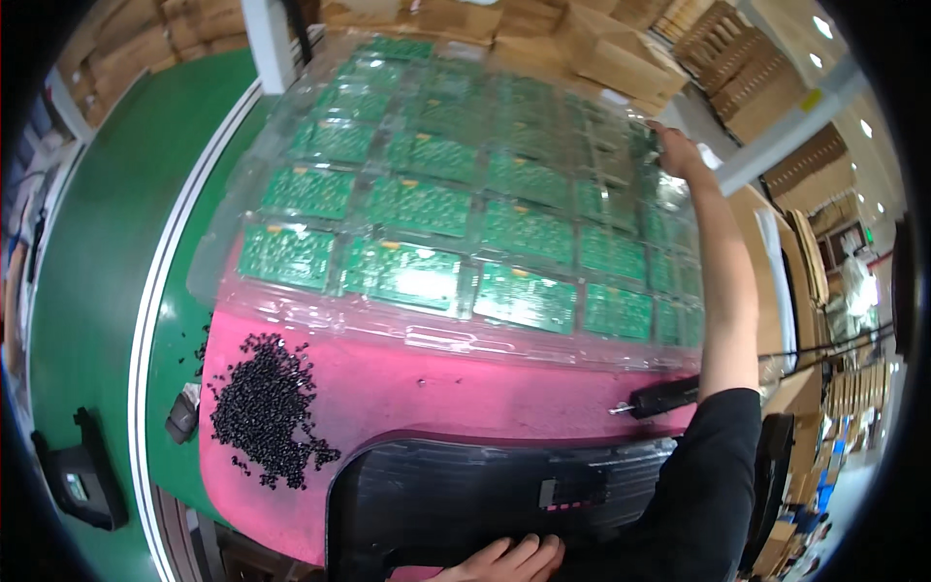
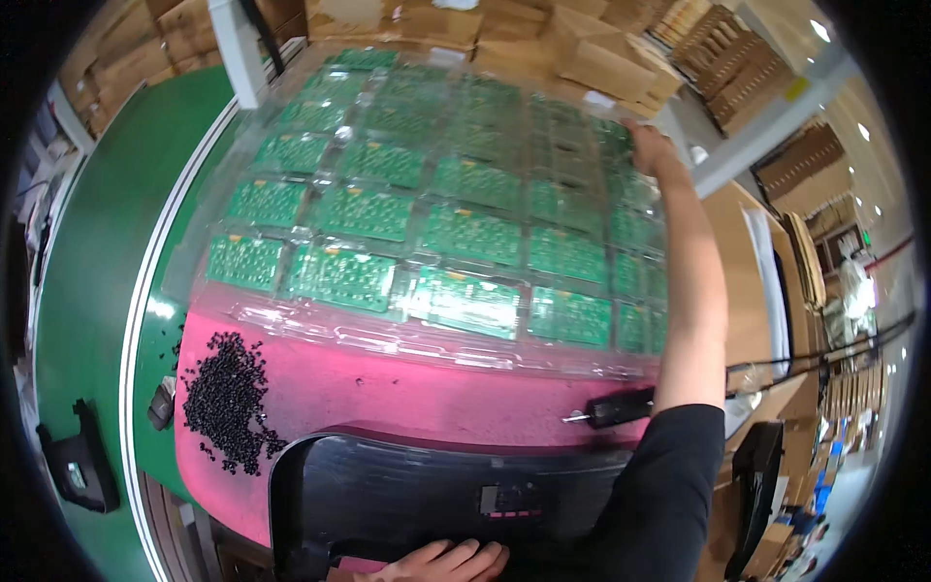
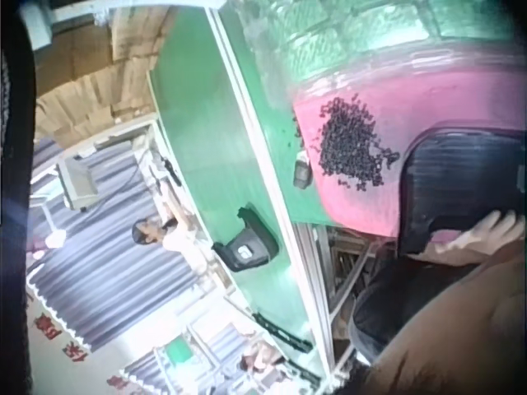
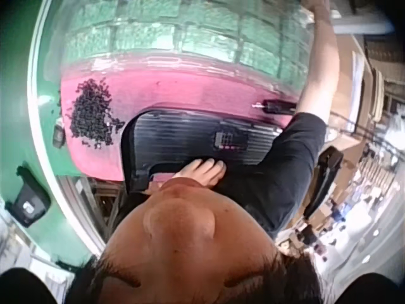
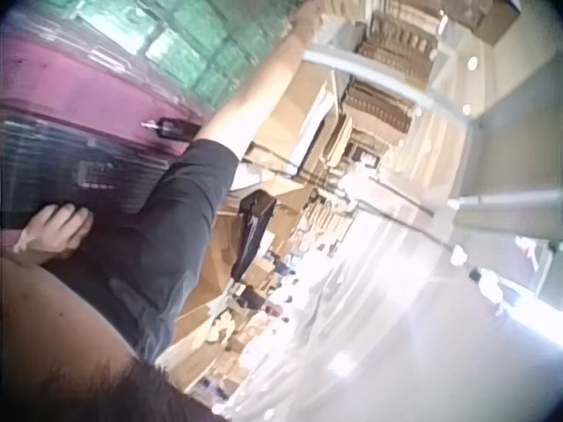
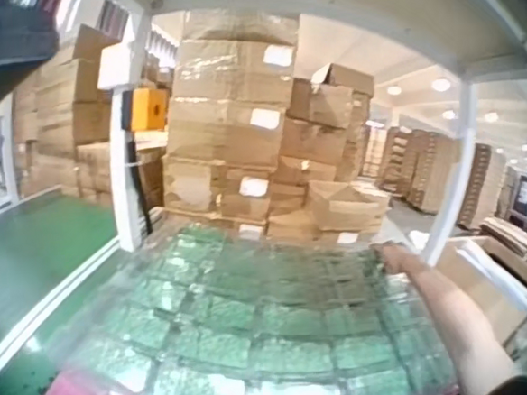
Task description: Installing circuit boards into black plastic components using an electric screwdriver.
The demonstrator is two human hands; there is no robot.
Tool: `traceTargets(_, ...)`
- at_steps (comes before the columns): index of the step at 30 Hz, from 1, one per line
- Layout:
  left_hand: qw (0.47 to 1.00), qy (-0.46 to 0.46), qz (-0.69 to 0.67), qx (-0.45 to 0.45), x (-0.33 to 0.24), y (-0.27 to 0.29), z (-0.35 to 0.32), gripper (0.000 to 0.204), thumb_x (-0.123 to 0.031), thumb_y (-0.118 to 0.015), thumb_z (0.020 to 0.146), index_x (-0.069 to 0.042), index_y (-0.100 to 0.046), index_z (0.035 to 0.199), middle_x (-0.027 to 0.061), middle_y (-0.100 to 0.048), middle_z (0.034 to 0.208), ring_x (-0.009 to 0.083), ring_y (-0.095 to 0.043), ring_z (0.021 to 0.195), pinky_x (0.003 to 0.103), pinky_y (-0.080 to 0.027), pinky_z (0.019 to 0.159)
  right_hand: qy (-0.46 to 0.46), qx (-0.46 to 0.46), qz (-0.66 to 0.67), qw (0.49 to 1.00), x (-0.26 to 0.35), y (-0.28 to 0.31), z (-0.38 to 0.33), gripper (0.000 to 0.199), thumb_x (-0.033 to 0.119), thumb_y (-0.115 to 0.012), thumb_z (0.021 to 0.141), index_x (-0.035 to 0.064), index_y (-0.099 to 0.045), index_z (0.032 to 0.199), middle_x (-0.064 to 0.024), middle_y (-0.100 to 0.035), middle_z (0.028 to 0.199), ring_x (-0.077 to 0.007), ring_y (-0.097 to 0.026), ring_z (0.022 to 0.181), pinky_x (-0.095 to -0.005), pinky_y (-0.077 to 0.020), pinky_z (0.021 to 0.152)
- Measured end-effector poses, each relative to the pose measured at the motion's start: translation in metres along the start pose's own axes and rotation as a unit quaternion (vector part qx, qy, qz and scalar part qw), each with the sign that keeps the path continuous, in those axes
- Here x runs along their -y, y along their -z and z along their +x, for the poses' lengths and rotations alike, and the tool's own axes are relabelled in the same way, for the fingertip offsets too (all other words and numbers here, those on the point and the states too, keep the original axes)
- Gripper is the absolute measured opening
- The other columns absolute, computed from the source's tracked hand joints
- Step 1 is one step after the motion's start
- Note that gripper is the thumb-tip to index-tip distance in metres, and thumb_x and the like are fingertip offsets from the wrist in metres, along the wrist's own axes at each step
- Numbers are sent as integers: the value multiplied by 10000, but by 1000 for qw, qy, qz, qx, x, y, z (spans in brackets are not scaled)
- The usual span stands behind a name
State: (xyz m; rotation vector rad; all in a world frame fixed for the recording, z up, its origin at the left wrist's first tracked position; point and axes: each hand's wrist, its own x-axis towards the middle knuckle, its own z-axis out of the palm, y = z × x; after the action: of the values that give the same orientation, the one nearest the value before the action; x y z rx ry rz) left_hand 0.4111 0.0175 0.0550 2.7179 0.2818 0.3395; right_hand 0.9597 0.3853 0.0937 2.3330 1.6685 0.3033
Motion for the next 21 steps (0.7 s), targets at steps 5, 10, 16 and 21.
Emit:
traceTargets(5, 1000, -9, -8, 8, 2, -4, -4, 461, -223, -497, 918, -26, -567, 1329, 112, -522, 1362, 266, -499, 1236, 369, -436, 959, -11, -108, -8, 994, 9, -3, -4, 469, 29, -536, 837, 137, -595, 1289, -161, -658, 1200, -337, -586, 1187, -472, -444, 1014)
traceTargets(10, 988, -35, 22, -151, 8, -7, 10, 309, -197, -606, 786, -89, -668, 1068, -10, -617, 1045, 125, -569, 898, 237, -413, 689, 19, -282, -24, 959, 25, 36, -73, 339, 135, -559, 891, 85, -621, 1220, -154, -667, 1139, -333, -598, 1125, -452, -438, 1009)
traceTargets(16, 990, 3, 50, -131, 4, 0, 12, 288, -176, -617, 770, -114, -668, 1046, -47, -547, 863, 101, -546, 776, 239, -401, 633, 236, -296, 345, 859, 113, 135, -264, 212, 61, -636, 880, -26, -657, 1073, -167, -676, 933, -284, -646, 835, -349, -503, 792)
traceTargets(21, 973, 103, -89, -185, -9, 8, 9, 428, -280, -775, 788, -46, -636, 1118, 38, -606, 928, 216, -590, 803, 338, -490, 682, 306, -147, 546, 766, 143, 157, -438, 318, -35, -614, 841, -23, -670, 1154, -137, -701, 1023, -214, -678, 925, -349, -541, 835)
